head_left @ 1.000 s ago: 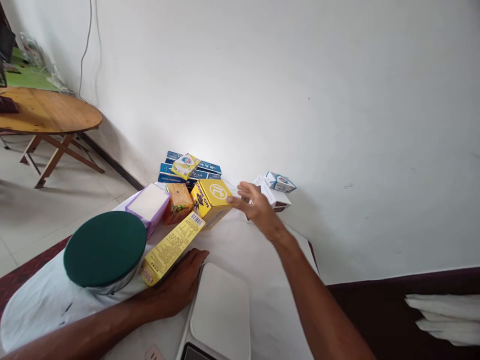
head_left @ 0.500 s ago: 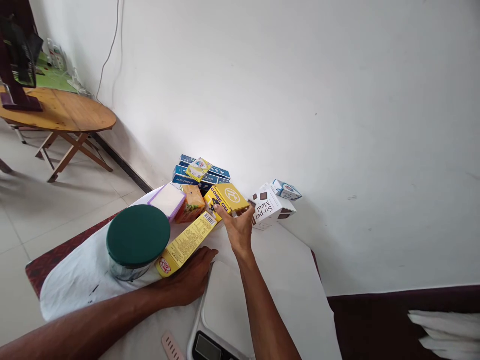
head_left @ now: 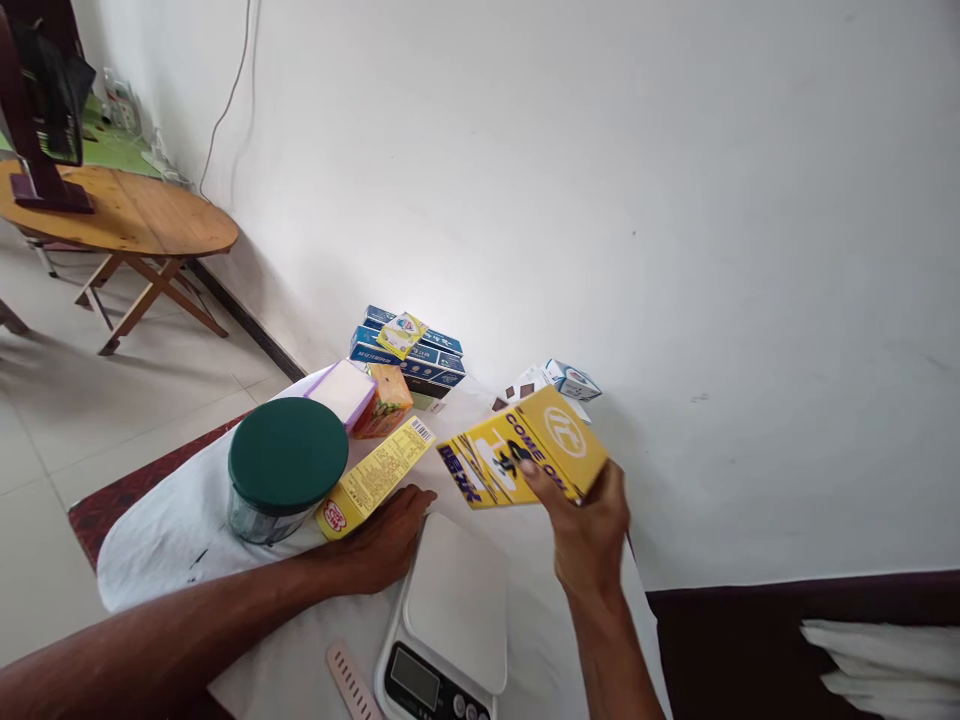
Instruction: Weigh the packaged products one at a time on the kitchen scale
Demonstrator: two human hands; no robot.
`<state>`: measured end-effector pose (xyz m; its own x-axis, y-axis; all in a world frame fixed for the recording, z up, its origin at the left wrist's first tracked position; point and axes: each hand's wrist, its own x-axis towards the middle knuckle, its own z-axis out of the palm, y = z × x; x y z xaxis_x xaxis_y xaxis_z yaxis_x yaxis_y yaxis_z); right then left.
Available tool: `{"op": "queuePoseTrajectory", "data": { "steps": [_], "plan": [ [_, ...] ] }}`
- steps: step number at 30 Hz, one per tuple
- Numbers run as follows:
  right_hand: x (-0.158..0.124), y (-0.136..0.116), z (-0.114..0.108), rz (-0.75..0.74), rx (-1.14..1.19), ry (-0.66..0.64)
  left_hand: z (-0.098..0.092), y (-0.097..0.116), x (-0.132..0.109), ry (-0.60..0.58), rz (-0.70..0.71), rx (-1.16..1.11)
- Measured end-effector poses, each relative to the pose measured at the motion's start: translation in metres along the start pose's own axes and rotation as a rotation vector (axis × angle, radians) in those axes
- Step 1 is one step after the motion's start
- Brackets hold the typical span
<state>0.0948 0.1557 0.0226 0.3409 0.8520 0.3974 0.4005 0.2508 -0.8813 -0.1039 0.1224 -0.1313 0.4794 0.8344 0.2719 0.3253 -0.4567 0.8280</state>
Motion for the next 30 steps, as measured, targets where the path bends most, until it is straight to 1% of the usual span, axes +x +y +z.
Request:
{"op": "queuePoseTrajectory", "data": {
  "steps": [3, 5, 7, 10, 14, 17, 20, 26, 30],
  "plan": [
    [-0.028, -0.024, -0.030, 0.026, -0.072, -0.043, -0.002, 0.003, 0.000, -0.005, 0.017, -0.009],
    [-0.048, -0.037, -0.041, 0.074, -0.115, -0.087, -0.005, 0.007, 0.002, -0.010, 0.001, -0.020],
    [-0.067, -0.045, -0.045, 0.127, -0.133, -0.124, -0.007, 0.011, 0.003, -0.010, -0.024, -0.019],
    [-0.087, -0.048, -0.045, 0.195, -0.131, -0.150, -0.008, 0.014, 0.005, -0.003, -0.038, -0.011],
    [-0.097, -0.045, -0.043, 0.241, -0.112, -0.146, -0.004, 0.011, 0.006, 0.002, -0.036, -0.006],
    [-0.097, -0.041, -0.046, 0.242, -0.086, -0.176, -0.003, 0.009, 0.006, -0.003, -0.035, -0.015],
    [-0.097, -0.031, -0.053, 0.266, -0.050, -0.236, -0.004, 0.011, 0.007, -0.011, -0.041, -0.020],
    [-0.111, 0.006, -0.061, 0.264, -0.046, -0.339, -0.011, 0.023, 0.009, -0.018, -0.065, -0.024],
    [-0.113, 0.028, -0.060, 0.217, -0.100, -0.410, -0.011, 0.024, 0.011, -0.019, -0.056, -0.027]
  ]
}}
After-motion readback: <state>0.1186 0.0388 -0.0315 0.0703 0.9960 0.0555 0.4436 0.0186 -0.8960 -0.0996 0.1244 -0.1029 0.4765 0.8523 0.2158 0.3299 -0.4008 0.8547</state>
